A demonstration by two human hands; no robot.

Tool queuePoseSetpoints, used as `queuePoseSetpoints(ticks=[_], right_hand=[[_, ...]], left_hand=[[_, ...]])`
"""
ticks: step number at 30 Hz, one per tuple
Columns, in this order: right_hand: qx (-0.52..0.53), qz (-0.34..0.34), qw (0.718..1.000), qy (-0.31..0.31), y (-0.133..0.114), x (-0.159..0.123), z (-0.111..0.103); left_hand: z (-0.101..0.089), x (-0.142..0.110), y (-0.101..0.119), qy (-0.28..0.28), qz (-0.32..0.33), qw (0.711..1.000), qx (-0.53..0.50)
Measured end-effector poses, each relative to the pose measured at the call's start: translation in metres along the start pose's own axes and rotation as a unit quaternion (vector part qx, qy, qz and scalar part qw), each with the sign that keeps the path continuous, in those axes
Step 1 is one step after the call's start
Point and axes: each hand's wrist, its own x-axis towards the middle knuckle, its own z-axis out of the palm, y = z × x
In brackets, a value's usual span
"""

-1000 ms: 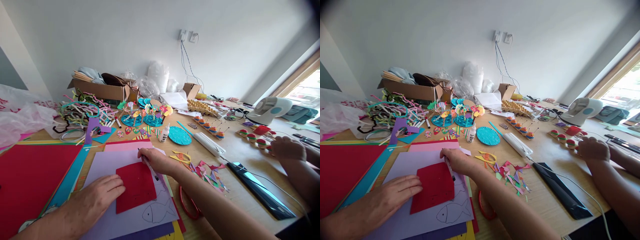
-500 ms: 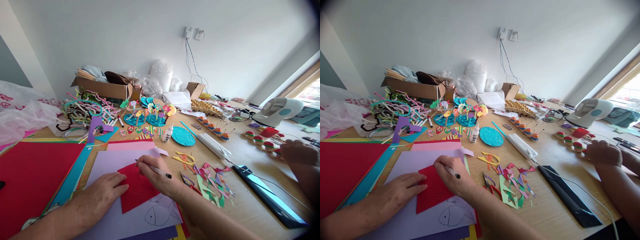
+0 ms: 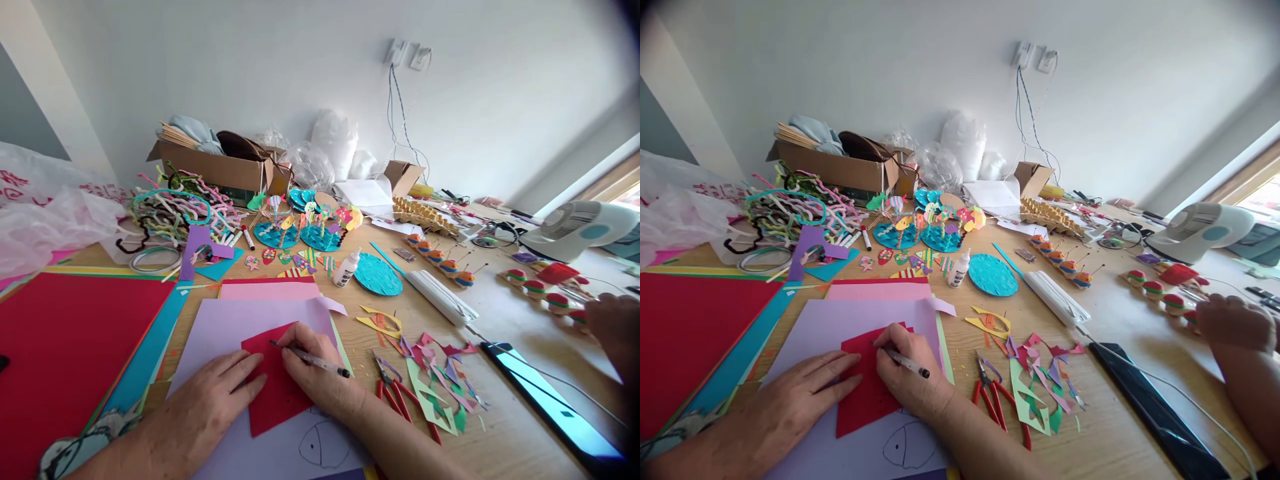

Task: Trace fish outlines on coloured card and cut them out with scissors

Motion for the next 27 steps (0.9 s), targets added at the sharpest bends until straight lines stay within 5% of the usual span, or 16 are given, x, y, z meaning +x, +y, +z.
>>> queuePoseSetpoints(ticks=[27], right_hand=[[-0.035,-0.002,0.999,-0.017,0.0004,0.0025,0.0010]], left_hand=[[-0.0021,-0.0016,0.0011,-0.033,0.011,0.999,-0.018]])
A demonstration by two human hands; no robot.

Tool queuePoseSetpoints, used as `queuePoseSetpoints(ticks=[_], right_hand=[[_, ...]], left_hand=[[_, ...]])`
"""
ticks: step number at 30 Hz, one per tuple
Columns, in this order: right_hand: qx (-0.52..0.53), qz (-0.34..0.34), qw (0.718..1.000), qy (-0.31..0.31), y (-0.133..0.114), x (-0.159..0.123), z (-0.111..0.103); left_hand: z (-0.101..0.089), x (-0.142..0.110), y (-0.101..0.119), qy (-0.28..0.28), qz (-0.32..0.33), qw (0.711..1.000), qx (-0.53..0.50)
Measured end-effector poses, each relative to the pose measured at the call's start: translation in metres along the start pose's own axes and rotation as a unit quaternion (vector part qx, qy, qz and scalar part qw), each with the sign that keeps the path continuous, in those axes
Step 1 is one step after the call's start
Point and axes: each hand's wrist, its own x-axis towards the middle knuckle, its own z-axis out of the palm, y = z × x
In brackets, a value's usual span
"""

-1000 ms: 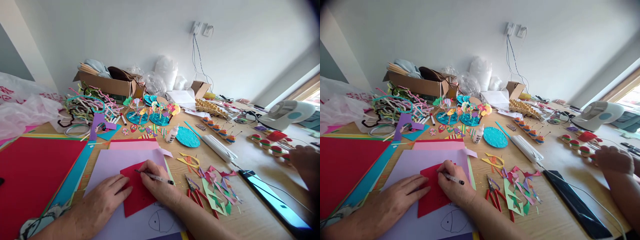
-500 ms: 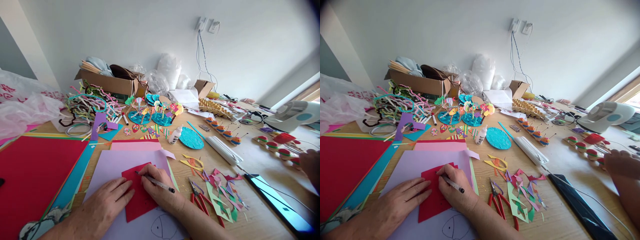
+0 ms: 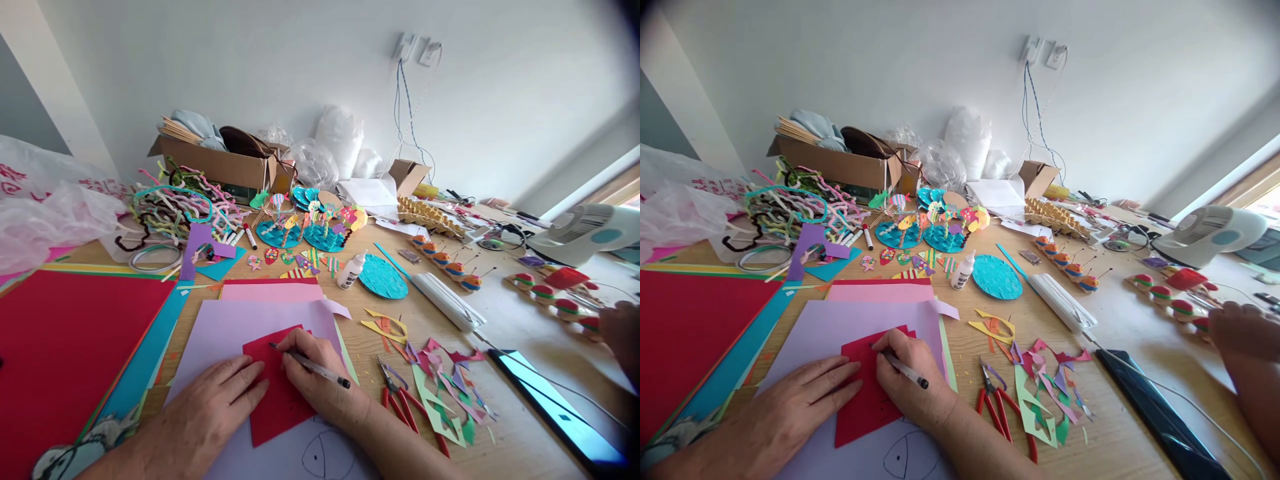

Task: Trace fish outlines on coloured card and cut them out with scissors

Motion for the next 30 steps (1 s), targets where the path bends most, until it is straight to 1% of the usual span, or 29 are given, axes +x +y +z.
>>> queuePoseSetpoints(ticks=[7,11,16,19,24,30], right_hand=[[-0.002,-0.009,1.000,0.010,0.0008,-0.0016,0.0006],[0.006,-0.007,1.000,0.014,0.0016,-0.0040,-0.0010],[0.024,-0.005,1.000,0.006,0.0024,-0.0066,-0.0040],[0.040,-0.004,0.999,-0.001,0.0015,-0.0065,-0.0057],[0.061,0.000,0.998,-0.004,-0.0004,-0.0060,-0.0077],[0.074,0.012,0.997,0.009,0.0031,-0.0037,-0.0044]], left_hand=[[0.0020,-0.0005,-0.0007,0.019,0.011,0.999,0.024],[-0.0013,0.0014,-0.0005,0.003,0.012,1.000,0.027],[-0.0049,0.0036,0.0004,-0.004,0.009,0.999,0.030],[-0.0024,0.0024,0.0001,-0.006,0.003,1.000,0.027],[0.0025,-0.0004,-0.0001,0.012,0.000,1.000,0.022],[0.0031,-0.0003,-0.0007,0.006,-0.007,1.000,0.024]])
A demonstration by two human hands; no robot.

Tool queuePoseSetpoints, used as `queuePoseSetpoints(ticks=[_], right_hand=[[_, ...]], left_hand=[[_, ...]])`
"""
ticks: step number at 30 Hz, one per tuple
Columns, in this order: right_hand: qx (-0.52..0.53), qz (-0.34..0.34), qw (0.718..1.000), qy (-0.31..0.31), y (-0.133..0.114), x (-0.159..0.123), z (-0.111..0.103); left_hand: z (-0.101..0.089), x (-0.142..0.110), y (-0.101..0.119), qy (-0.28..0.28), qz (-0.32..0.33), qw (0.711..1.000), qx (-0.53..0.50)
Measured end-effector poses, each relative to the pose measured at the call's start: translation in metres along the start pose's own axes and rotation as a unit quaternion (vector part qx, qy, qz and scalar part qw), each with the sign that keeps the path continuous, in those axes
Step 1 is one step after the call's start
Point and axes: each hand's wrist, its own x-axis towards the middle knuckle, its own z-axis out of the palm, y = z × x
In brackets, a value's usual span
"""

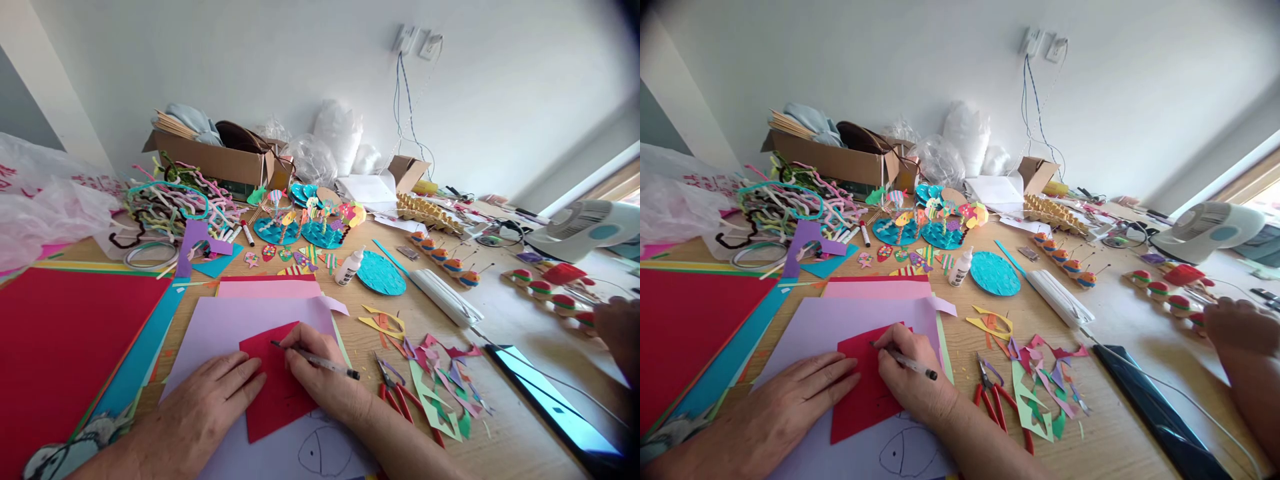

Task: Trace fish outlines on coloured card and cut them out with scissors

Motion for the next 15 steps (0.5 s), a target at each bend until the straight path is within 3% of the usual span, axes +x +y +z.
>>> queuePoseSetpoints(ticks=[15], right_hand=[[-0.049,-0.013,0.999,-0.019,0.0030,0.0037,0.0036]], left_hand=[[0.0005,0.0027,0.0004,0.013,0.013,1.000,0.018]])
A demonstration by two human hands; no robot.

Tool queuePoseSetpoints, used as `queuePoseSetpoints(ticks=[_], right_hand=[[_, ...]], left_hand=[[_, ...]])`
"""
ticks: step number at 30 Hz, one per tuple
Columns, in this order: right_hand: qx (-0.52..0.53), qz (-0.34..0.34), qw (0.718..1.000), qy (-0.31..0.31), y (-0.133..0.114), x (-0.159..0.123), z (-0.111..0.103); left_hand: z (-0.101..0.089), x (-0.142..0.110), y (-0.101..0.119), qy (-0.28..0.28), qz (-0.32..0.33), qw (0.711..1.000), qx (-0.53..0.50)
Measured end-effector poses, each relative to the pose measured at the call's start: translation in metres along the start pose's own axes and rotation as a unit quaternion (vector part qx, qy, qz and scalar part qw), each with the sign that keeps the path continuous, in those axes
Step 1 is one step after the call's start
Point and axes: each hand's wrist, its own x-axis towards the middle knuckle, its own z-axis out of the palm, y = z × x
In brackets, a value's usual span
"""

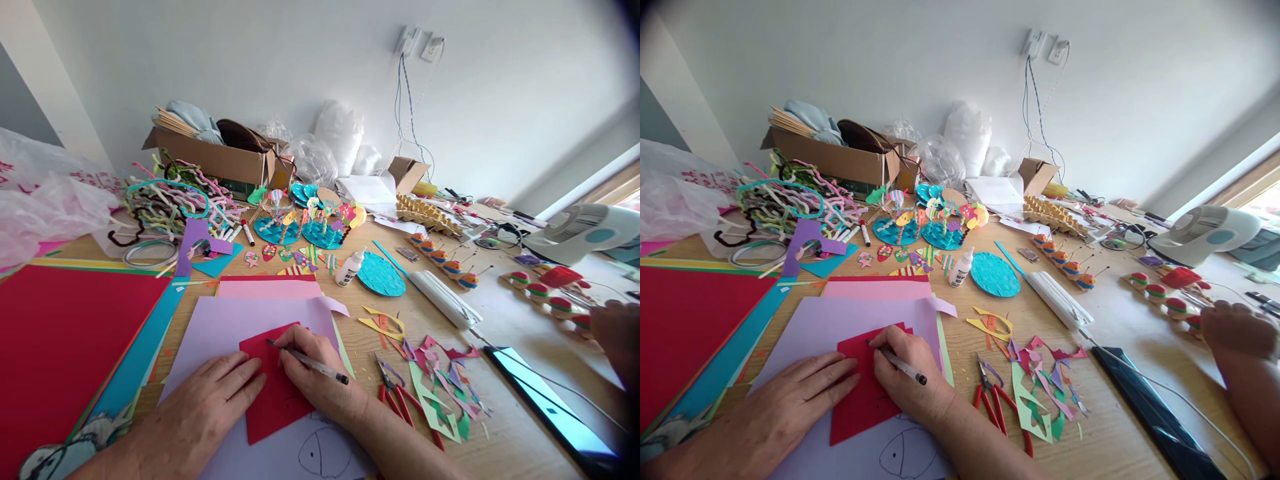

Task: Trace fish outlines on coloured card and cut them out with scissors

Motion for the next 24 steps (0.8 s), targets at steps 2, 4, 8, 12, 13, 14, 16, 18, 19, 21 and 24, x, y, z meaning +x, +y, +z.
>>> queuePoseSetpoints(ticks=[2,4,8,12,13,14,16,18,19,21,24], right_hand=[[-0.001,0.000,1.000,0.004,-0.0001,0.0005,0.0000],[0.000,0.001,1.000,0.009,0.0001,0.0003,-0.0002],[0.007,-0.003,1.000,0.010,-0.0003,-0.0022,-0.0021],[0.015,-0.008,1.000,0.010,-0.0030,-0.0043,-0.0050],[0.019,-0.009,1.000,0.007,-0.0037,-0.0044,-0.0056],[0.022,-0.009,1.000,0.004,-0.0042,-0.0044,-0.0060],[0.028,-0.009,1.000,0.002,-0.0047,-0.0043,-0.0065],[0.034,-0.012,0.999,0.001,-0.0047,-0.0043,-0.0068],[0.036,-0.013,0.999,0.002,-0.0045,-0.0043,-0.0068],[0.040,-0.012,0.999,0.002,-0.0043,-0.0045,-0.0070],[0.043,0.001,0.999,0.014,-0.0037,-0.0043,-0.0062]], left_hand=[[-0.0011,0.0016,0.0001,0.005,0.002,1.000,0.001],[-0.0007,0.0015,0.0001,0.005,0.006,1.000,0.001],[0.0025,-0.0026,0.0004,0.003,0.001,1.000,0.000],[0.0044,-0.0056,0.0005,0.003,-0.004,1.000,-0.008],[0.0046,-0.0058,0.0004,0.004,-0.004,1.000,-0.011],[0.0048,-0.0058,0.0004,0.006,-0.003,1.000,-0.012],[0.0049,-0.0057,0.0004,0.008,-0.002,1.000,-0.012],[0.0046,-0.0051,0.0005,0.010,-0.006,1.000,-0.013],[0.0043,-0.0047,0.0006,0.011,-0.008,1.000,-0.015],[0.0038,-0.0040,0.0006,0.008,-0.011,1.000,-0.021],[0.0038,-0.0040,0.0004,0.006,-0.012,1.000,-0.021]])
